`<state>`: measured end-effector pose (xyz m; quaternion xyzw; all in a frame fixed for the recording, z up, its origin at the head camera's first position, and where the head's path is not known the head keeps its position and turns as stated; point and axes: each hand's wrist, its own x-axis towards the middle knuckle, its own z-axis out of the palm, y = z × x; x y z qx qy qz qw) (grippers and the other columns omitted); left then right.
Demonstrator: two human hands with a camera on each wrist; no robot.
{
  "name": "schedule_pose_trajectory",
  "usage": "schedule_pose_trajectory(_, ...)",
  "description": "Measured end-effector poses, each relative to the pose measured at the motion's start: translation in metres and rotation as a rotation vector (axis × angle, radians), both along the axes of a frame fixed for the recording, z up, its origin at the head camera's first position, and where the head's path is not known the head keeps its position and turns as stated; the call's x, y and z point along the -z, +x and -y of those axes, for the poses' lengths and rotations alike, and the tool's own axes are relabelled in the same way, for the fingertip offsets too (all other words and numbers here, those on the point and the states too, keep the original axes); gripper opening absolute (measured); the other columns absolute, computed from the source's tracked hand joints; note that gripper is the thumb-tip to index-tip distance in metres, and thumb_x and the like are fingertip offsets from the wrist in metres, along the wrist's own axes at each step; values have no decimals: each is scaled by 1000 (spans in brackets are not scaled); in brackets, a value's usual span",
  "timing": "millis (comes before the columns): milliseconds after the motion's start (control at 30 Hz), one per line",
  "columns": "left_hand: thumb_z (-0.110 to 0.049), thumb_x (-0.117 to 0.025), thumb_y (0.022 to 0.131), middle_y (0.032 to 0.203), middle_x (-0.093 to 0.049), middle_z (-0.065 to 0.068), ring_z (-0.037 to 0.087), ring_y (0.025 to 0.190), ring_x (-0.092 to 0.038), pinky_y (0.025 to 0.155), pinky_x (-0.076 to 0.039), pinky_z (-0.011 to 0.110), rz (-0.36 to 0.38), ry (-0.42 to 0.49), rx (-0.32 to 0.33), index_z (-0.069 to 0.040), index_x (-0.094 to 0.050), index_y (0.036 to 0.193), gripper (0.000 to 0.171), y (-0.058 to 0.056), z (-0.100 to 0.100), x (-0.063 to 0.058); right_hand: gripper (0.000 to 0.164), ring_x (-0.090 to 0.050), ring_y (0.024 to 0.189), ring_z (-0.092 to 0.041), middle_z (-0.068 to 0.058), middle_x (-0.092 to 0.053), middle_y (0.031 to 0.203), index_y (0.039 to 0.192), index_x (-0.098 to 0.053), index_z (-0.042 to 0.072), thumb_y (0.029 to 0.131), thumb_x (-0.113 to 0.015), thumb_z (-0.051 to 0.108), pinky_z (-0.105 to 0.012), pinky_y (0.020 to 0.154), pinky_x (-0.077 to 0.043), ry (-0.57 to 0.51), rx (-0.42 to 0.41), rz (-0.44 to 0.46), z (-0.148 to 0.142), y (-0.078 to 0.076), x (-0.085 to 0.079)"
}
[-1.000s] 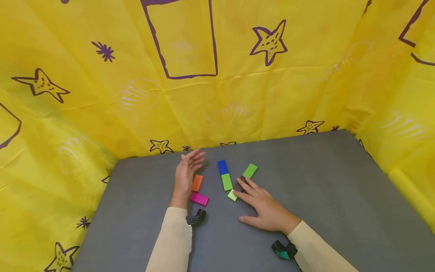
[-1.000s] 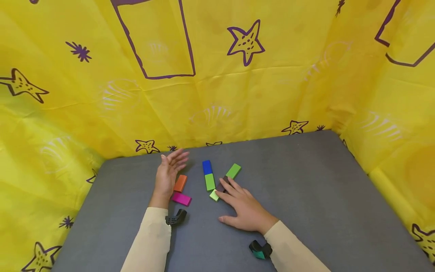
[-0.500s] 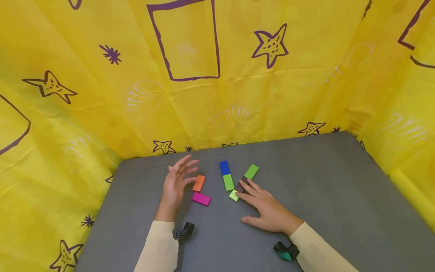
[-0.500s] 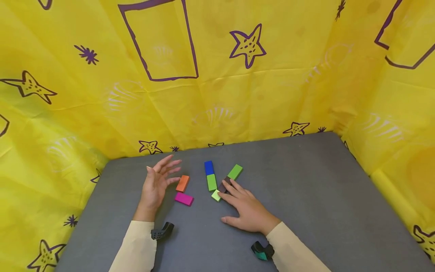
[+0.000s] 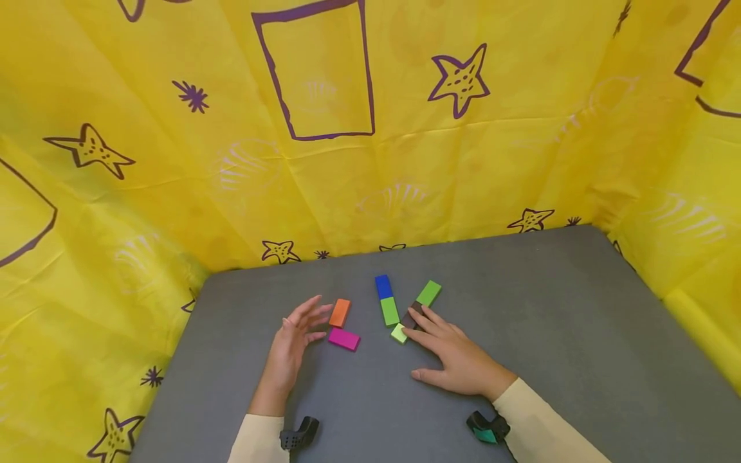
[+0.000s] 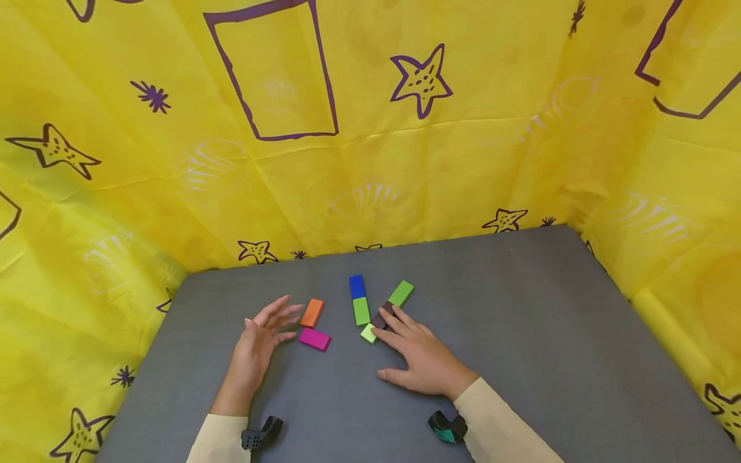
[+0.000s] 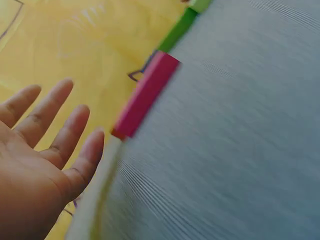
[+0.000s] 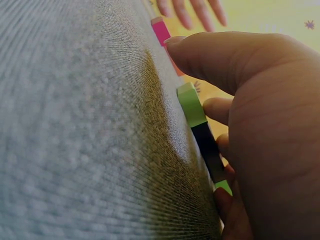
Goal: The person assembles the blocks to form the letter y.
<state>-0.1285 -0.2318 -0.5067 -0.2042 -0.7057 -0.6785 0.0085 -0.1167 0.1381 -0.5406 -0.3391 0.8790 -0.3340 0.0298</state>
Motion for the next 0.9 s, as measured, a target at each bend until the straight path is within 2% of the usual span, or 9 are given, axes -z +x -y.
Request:
schedule_pose_trajectory(133,-44,-13,120,149,-54,38,45,137,-54,103,-48,47,-5,-39,23,12,-38,160,74,10,4,15,77,-9,165,-32,-6,-22,179,168,-47,19,103,-73,51,-75,116,-29,-3,-3,14,2,0,1)
schedule_pose_trajectory(233,-39,-13,121,148,-58,34,40,139,-55,105,-47,43,-20,-98,17,11,-42,160,70,12,3,22,77,-9,165,-33,-7,-23,179,168,-47,19,103,-74,50,-76,116,-28,-10,-2,17,1,0,1)
schedule_pose_trajectory(433,-28,-23,122,144,-68,17,36,134,-59,104,-50,38,-61,-268,-48,-1,-53,158,55,12,1,26,78,-8,165,-31,-5,-22,180,168,-46,19,102,-76,49,-76,116,-28,-13,1,17,0,0,-1)
schedule_pose_trajectory(600,-11,-34,119,139,-71,13,38,134,-59,107,-48,33,-48,-278,-66,-4,-59,155,44,12,0,28,79,-6,166,-29,-4,-20,180,169,-45,19,102,-75,52,-75,117,-27,-3,2,22,-1,0,-1)
schedule_pose_trajectory(733,-5,-56,112,133,-72,13,37,126,-63,105,-48,27,-24,-282,-90,-4,-66,147,37,13,-1,29,78,-10,165,-32,-6,-23,179,168,-47,18,102,-75,50,-76,116,-29,-4,4,0,0,0,-1)
schedule_pose_trajectory(833,-13,-79,102,130,-71,5,28,121,-65,101,-50,28,-2,-353,-130,-10,-73,140,39,12,-3,29,77,-11,165,-33,-8,-24,179,167,-48,18,102,-75,49,-76,115,-29,-3,4,-6,1,0,-2)
schedule_pose_trajectory(900,-16,-89,94,128,-71,-2,22,119,-64,99,-51,32,7,-421,-156,-15,-77,136,44,12,-5,29,77,-11,165,-33,-8,-24,179,167,-48,18,102,-75,49,-75,115,-29,3,3,-4,1,0,-2)
